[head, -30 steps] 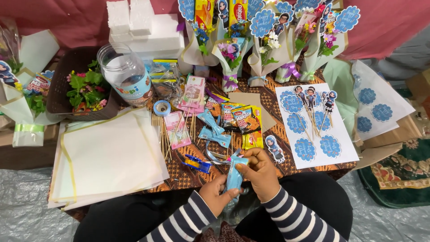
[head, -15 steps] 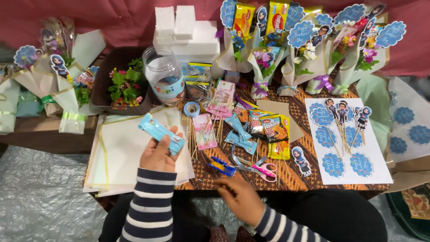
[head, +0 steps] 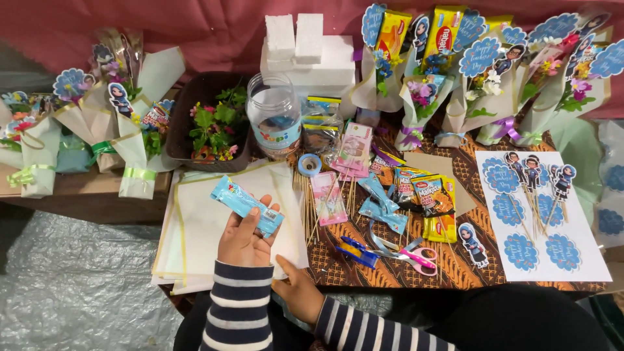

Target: Assembling decorative snack bouquets by attaching items to sticks and arranging them in a bouquet structure.

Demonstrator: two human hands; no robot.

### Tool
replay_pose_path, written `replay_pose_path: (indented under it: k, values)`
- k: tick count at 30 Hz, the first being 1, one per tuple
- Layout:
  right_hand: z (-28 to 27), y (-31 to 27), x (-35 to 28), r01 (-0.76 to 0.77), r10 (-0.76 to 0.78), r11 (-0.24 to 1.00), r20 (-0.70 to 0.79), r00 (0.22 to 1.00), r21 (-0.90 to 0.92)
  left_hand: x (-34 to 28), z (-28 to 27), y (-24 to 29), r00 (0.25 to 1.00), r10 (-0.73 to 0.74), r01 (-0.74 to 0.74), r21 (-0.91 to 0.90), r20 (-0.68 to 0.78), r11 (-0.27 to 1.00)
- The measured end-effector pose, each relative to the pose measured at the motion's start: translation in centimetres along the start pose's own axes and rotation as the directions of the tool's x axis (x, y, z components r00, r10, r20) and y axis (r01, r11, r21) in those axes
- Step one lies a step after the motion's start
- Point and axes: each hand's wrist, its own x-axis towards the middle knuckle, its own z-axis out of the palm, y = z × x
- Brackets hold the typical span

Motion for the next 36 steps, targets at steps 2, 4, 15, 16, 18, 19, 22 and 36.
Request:
replay_pose_path:
  k: [2, 4, 15, 16, 18, 19, 22, 36]
  values:
    - [0.5, 0.0, 0.1, 0.006, -0.009, 0.999, 0.084, 0.996, 0.043, 0.3, -0.8, -0.1, 1.000, -0.007, 0.007, -0.013, 0.008, 1.000]
    - [0.4, -1.3, -0.5, 0.010, -0.025, 0.996, 0.167, 0.986, 0.090, 0.2, -1.3, 0.0, 1.000, -0.011, 0.012, -0.023, 0.015, 1.000]
    - [-7.6, -0.8, 2.9, 0.206, -0.740, 0.423, -0.205, 0.641, -0.882, -0.1, -0.8, -0.5, 0.991, -0.091, 0.092, 0.011, -0.098, 0.996]
    - [-8.0, -0.2, 4.4, 0.206, -0.741, 0.420, -0.204, 0.639, -0.884, -0.1, -0.8, -0.8, 0.991, -0.090, 0.091, 0.010, -0.095, 0.996]
    - [-8.7, 1.0, 7.5, -0.066, -0.594, 0.286, -0.231, 0.771, -0.956, 0.0, -0.6, -1.1, 0.988, -0.126, 0.127, 0.001, -0.090, 0.992]
    - [-8.5, -0.7, 7.4, -0.069, -0.598, 0.288, -0.236, 0.766, -0.955, -0.3, -0.6, -1.2, 0.989, -0.124, 0.125, 0.006, -0.083, 0.992]
    - [-8.1, -4.5, 7.5, -0.180, -0.085, 0.477, -0.249, 0.965, -0.860, -0.7, -0.3, -1.0, 0.998, -0.064, 0.062, -0.059, -0.024, 0.996]
    - [-8.9, -3.8, 8.0, -0.340, 0.060, 0.484, -0.357, 0.932, -0.807, -1.5, -1.0, -0.4, 0.993, -0.106, 0.104, -0.052, -0.050, 0.993]
